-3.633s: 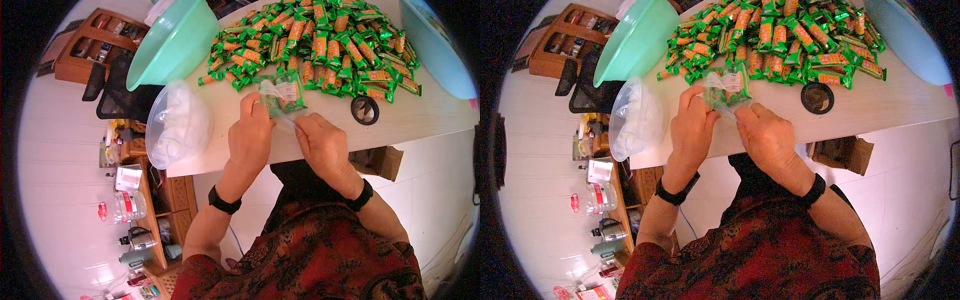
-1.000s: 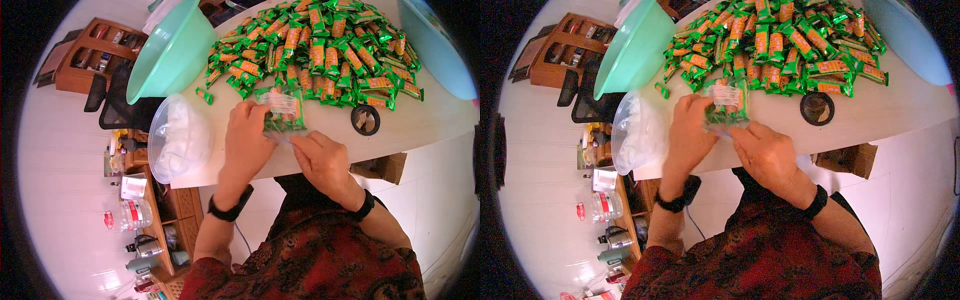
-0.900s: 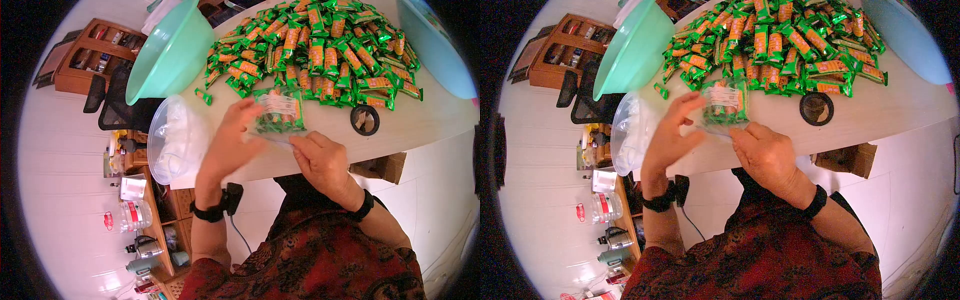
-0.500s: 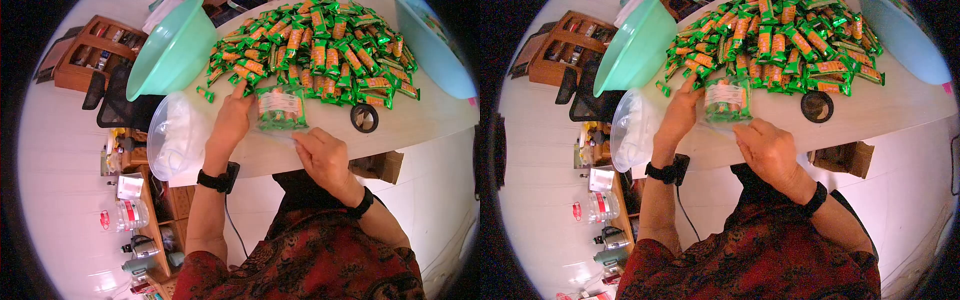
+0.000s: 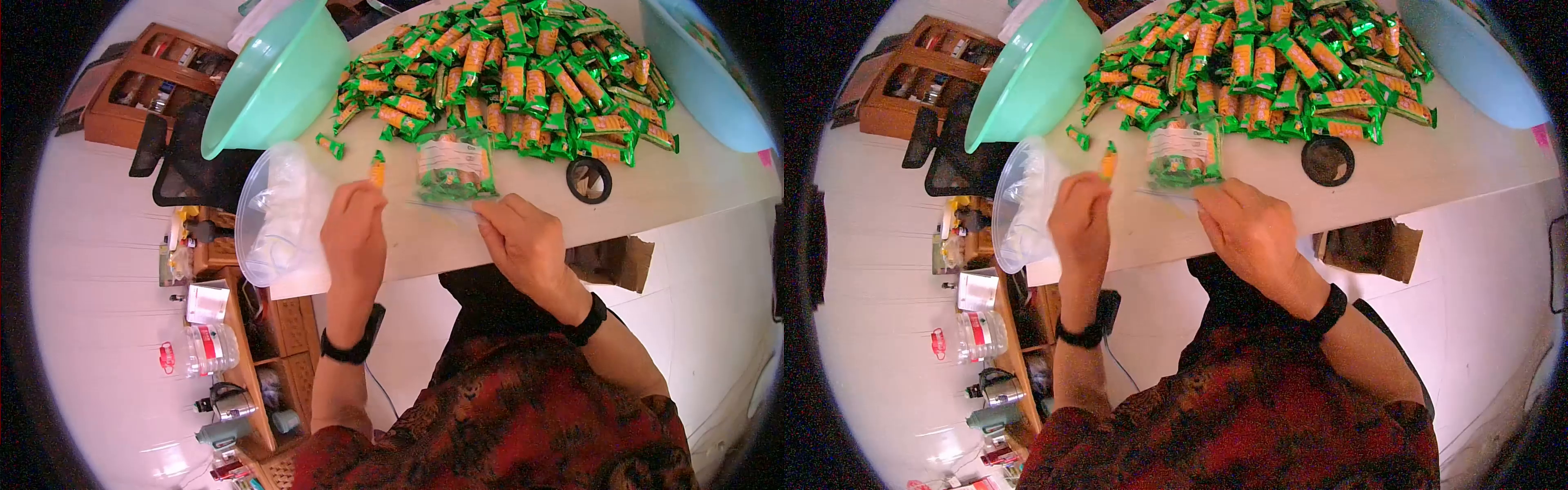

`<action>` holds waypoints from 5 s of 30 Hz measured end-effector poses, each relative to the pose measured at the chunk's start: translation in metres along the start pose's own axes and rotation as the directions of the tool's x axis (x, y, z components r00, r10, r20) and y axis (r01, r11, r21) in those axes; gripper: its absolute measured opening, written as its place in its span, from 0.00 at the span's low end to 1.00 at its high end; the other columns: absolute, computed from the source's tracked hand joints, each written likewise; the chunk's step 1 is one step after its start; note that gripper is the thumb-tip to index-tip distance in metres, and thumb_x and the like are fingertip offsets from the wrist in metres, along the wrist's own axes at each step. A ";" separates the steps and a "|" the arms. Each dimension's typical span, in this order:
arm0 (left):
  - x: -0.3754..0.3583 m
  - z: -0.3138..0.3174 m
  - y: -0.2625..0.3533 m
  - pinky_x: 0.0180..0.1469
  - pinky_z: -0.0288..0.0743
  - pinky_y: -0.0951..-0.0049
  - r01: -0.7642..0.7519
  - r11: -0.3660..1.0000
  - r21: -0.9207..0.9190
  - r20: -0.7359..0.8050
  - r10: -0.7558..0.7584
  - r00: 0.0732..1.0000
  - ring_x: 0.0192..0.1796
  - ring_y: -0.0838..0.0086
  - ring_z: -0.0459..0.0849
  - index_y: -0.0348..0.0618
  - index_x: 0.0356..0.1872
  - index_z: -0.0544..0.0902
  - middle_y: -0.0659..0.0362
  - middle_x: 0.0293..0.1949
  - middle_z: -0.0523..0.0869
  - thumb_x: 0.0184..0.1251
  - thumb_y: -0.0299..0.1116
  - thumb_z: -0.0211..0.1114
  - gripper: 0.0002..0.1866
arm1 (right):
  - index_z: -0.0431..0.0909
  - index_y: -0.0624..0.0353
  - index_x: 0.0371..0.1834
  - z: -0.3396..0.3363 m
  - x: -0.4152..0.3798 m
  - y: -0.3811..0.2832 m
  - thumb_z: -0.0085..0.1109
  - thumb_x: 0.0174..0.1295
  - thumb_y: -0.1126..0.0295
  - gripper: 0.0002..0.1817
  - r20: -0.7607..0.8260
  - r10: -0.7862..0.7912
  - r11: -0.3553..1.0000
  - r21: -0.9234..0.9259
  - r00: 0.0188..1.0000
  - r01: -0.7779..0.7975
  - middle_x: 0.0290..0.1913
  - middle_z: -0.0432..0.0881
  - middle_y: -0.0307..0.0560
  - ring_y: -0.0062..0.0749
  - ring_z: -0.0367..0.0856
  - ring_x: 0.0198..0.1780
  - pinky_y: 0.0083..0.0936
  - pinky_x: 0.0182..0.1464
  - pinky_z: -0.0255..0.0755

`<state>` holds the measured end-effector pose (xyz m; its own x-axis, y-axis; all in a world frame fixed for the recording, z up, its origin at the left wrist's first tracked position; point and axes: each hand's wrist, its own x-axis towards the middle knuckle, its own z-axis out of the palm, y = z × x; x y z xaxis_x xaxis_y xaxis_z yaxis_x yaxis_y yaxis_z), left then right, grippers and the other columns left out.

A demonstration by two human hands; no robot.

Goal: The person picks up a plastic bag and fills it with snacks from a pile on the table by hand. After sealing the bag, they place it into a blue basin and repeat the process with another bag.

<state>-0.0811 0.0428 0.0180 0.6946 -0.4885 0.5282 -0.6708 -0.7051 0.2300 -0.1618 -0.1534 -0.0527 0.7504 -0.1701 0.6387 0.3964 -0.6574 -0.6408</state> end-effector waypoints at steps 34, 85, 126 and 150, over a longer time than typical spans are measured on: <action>0.020 0.029 0.071 0.36 0.80 0.63 0.026 0.998 -0.060 0.035 -0.024 0.999 0.40 0.56 0.83 0.43 0.36 0.80 0.54 0.40 0.82 0.51 0.20 0.66 0.11 | 0.73 0.55 0.37 0.003 -0.005 0.002 0.63 0.55 0.73 0.10 -0.043 0.001 0.999 0.050 0.999 0.001 0.30 0.76 0.45 0.44 0.80 0.28 0.37 0.26 0.75; -0.041 0.033 0.068 0.57 0.77 0.67 -0.078 0.943 -0.324 0.075 0.108 0.991 0.58 0.57 0.80 0.39 0.54 0.83 0.46 0.59 0.76 0.63 0.15 0.60 0.18 | 0.75 0.54 0.38 0.005 -0.006 0.002 0.65 0.56 0.71 0.09 -0.122 0.052 0.997 0.061 0.991 -0.045 0.32 0.80 0.46 0.46 0.82 0.31 0.39 0.29 0.76; -0.004 0.027 0.064 0.44 0.76 0.63 -0.261 0.965 0.007 -0.192 0.257 0.947 0.44 0.57 0.79 0.40 0.40 0.79 0.52 0.43 0.81 0.50 0.21 0.72 0.15 | 0.72 0.55 0.41 0.000 -0.006 0.002 0.64 0.54 0.75 0.14 -0.148 0.076 0.986 0.161 0.986 -0.052 0.31 0.77 0.46 0.46 0.80 0.31 0.38 0.28 0.75; -0.021 0.043 0.065 0.43 0.64 0.60 -0.001 0.984 0.175 0.150 -0.026 0.988 0.44 0.58 0.77 0.38 0.56 0.73 0.53 0.41 0.80 0.48 0.29 0.73 0.30 | 0.76 0.53 0.45 0.001 -0.004 0.001 0.62 0.58 0.73 0.12 -0.105 0.109 0.982 0.168 0.988 -0.090 0.34 0.79 0.47 0.48 0.81 0.34 0.39 0.32 0.77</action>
<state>-0.1279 -0.0147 -0.0136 0.7428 -0.5415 0.3938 -0.6153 -0.7839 0.0826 -0.1642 -0.1528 -0.0566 0.7292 -0.3169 0.6065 0.4102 -0.5069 -0.7581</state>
